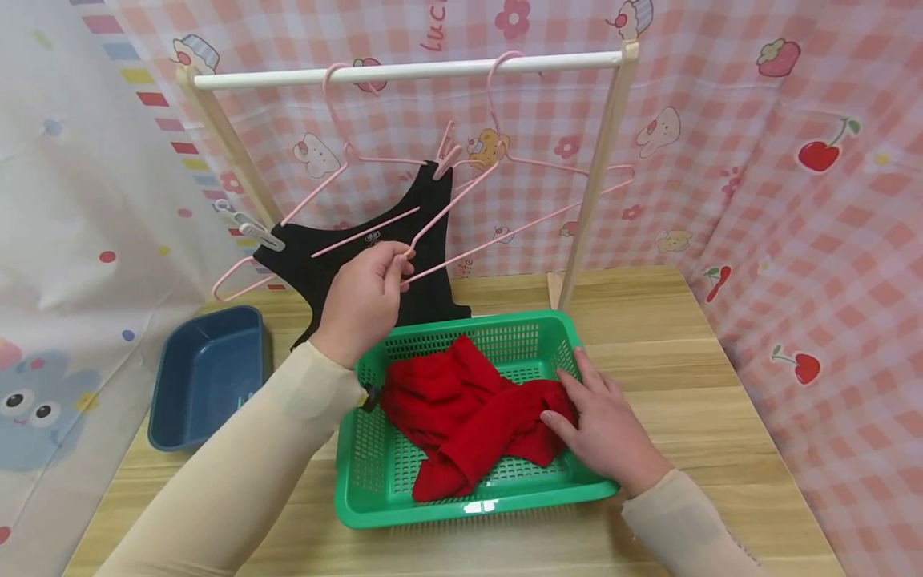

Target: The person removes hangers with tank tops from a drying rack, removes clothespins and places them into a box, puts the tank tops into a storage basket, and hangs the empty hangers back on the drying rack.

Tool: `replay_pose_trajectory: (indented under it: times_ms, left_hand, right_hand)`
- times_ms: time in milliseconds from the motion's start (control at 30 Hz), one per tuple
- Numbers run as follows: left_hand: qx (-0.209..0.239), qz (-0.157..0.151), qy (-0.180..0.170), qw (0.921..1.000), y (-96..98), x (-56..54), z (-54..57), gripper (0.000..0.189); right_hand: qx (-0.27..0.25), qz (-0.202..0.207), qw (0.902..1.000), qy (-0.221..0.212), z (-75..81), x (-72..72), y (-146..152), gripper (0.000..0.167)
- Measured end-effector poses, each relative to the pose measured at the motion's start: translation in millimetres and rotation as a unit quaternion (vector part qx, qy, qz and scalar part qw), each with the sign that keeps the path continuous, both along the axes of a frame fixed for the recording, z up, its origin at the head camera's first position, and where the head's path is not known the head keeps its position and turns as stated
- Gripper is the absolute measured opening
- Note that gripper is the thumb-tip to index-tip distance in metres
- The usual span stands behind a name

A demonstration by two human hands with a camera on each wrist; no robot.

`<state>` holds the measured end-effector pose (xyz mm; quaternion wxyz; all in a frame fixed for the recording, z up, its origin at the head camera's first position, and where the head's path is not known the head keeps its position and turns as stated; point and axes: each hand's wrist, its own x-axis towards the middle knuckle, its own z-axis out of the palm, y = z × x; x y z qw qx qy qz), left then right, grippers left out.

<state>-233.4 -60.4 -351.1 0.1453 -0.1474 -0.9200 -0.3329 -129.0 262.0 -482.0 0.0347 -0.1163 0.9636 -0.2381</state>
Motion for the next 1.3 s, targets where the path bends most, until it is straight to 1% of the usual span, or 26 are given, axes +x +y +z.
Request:
replay_pose_trajectory:
  times_ms: [200, 533, 767, 1000, 1300]
  left_hand:
    - [-0.001, -0.009, -0.002, 1.0000, 1.7, -1.8, -1.4, 0.028]
    - [-0.025, -0.034, 0.007, 0.9991, 7.8, -5.4, -2.9, 0.026]
    - [-0.031, -0.036, -0.010, 0.9988, 8.1, -4.6, -5.4, 0.026]
    - [-0.033, -0.043, -0.005, 0.9985, 6.3, -3.1, -7.7, 0.027]
    - [-0.041, -0.046, -0.013, 0.9980, 4.8, -2.0, -10.4, 0.030]
  right_hand:
    - [0.001, -0.003, 1.0000, -0.003, -0.5, 0.0, -0.6, 0.078]
    - [-0.002, -0.006, 0.9999, -0.008, 0.4, -0.3, -1.0, 0.078]
    - [-0.003, -0.005, 1.0000, -0.008, 0.1, -0.6, -1.4, 0.077]
    - [-0.007, -0.005, 1.0000, 0.004, 0.8, 0.4, -2.4, 0.075]
    - [-0.008, -0.005, 1.0000, -0.002, 0.1, 0.2, -1.2, 0.076]
